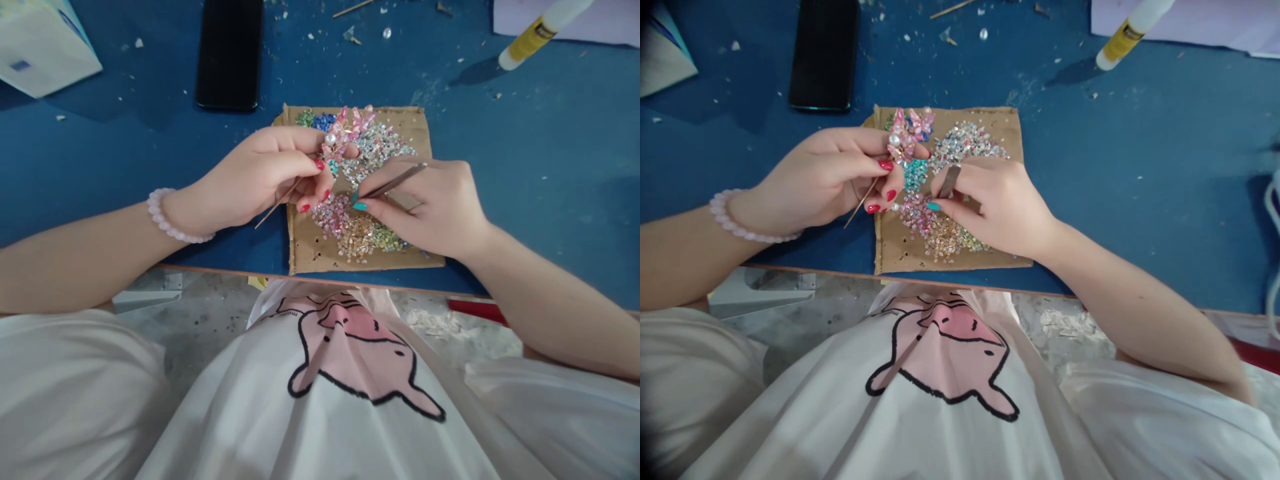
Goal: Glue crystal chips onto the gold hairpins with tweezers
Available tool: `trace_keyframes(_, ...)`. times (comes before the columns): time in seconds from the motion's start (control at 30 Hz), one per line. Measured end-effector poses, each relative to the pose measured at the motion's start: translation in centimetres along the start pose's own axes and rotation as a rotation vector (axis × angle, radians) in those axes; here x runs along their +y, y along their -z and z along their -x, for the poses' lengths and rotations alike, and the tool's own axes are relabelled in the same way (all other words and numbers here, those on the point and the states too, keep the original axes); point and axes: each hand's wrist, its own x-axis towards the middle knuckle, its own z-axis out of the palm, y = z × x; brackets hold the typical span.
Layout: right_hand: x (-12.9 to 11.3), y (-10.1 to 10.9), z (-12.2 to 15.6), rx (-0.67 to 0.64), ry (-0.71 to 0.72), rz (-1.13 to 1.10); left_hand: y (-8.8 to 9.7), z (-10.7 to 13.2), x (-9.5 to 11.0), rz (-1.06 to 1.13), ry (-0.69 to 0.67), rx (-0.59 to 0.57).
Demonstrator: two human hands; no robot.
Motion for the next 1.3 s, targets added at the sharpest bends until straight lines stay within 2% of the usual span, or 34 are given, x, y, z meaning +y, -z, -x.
trace_keyframes(0.6,0.18,0.01,0.14,0.09,0.034,0.025,-0.27,0.18,0.19,0.041,0.0,0.029)
trace_keyframes(0.73,0.22,0.01,0.09,0.078,0.008,0.016,-0.23,0.1,0.16,0.058,-0.005,0.017)
trace_keyframes(1.07,0.23,-0.03,0.07,0.099,0.063,0.019,-0.32,0.1,0.22,0.023,0.007,0.032)
trace_keyframes(1.3,0.15,-0.04,0.29,0.062,0.02,0.018,-0.3,0.07,0.11,0.019,0.004,0.033)
